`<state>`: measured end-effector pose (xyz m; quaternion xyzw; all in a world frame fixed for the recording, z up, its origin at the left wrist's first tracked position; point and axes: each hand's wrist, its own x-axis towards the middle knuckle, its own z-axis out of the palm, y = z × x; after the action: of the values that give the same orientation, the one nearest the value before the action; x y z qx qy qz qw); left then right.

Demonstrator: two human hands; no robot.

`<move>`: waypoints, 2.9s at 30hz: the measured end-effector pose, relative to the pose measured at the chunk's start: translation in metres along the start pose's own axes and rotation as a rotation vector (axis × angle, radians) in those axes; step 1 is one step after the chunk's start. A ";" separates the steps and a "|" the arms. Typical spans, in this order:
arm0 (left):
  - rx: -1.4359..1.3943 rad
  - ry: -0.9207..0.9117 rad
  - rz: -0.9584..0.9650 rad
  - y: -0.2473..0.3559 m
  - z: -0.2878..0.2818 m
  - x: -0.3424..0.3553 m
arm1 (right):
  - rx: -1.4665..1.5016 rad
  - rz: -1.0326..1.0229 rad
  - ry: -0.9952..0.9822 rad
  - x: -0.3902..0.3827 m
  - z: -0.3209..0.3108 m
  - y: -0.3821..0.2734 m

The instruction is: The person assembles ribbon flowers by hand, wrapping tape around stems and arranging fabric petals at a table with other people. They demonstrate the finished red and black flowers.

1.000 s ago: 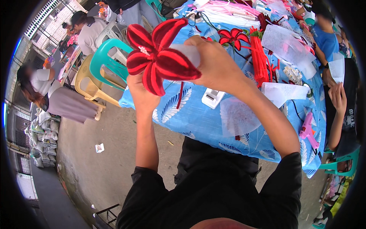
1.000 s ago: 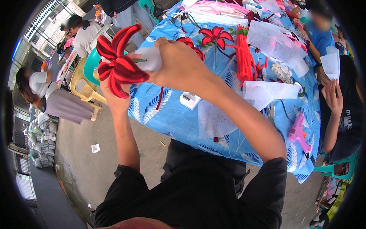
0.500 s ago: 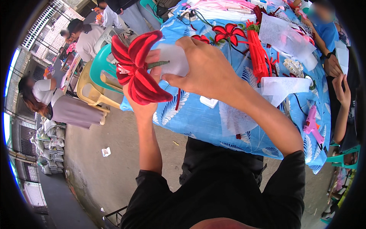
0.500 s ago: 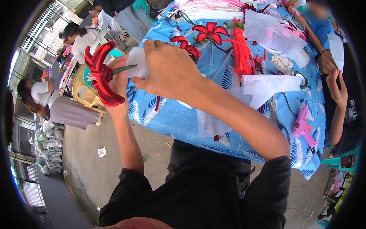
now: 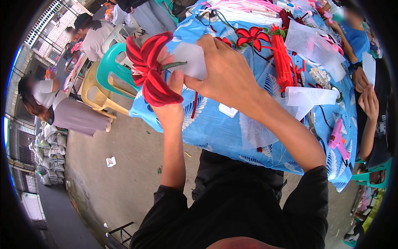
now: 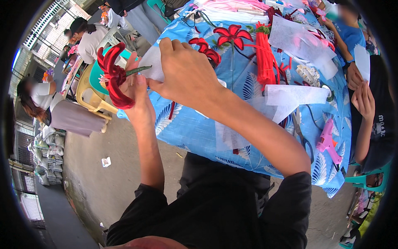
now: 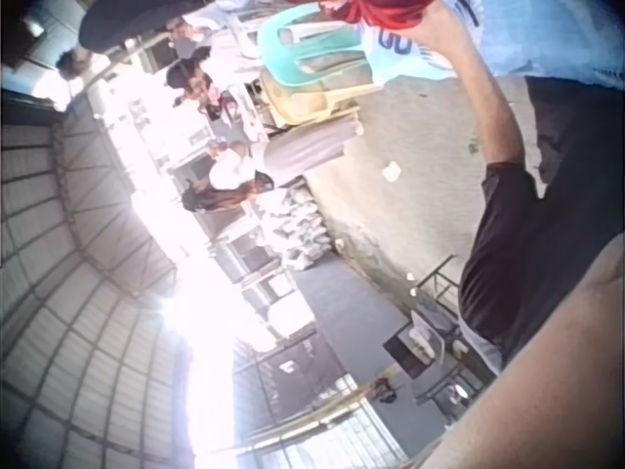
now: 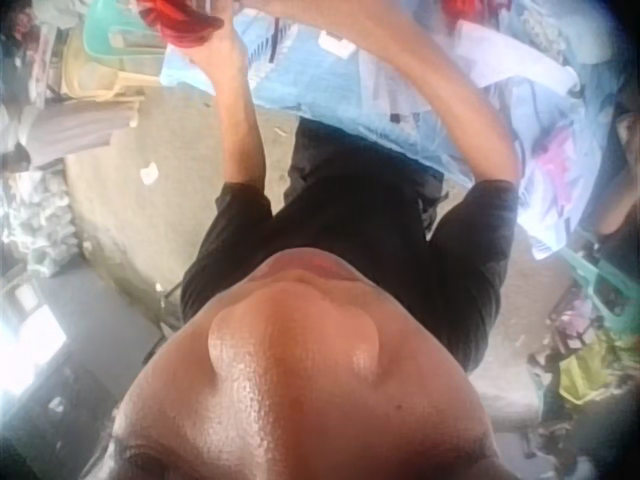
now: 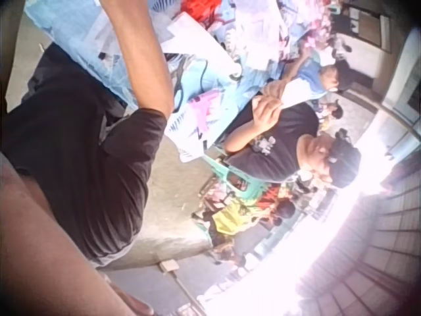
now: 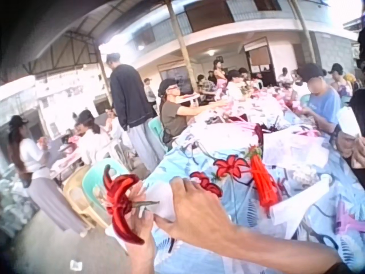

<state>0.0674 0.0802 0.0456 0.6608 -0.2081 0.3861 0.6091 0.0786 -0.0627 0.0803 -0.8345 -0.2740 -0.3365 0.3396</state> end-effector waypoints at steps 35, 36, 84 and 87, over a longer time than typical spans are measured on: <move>0.033 -0.210 -0.146 0.031 -0.042 -0.002 | 0.603 0.218 -0.444 -0.020 0.011 -0.006; 0.046 -0.209 -0.147 0.032 -0.040 -0.003 | 0.609 0.237 -0.454 -0.021 0.010 -0.005; 0.227 -0.171 -0.115 0.006 -0.051 -0.025 | 0.336 0.152 -0.246 -0.029 0.030 -0.012; 0.286 -0.186 -0.116 0.014 -0.050 -0.020 | 0.322 0.084 -0.159 -0.029 0.027 -0.016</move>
<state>0.0320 0.1219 0.0372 0.7844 -0.1680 0.3132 0.5083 0.0602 -0.0389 0.0500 -0.8040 -0.3151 -0.2069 0.4600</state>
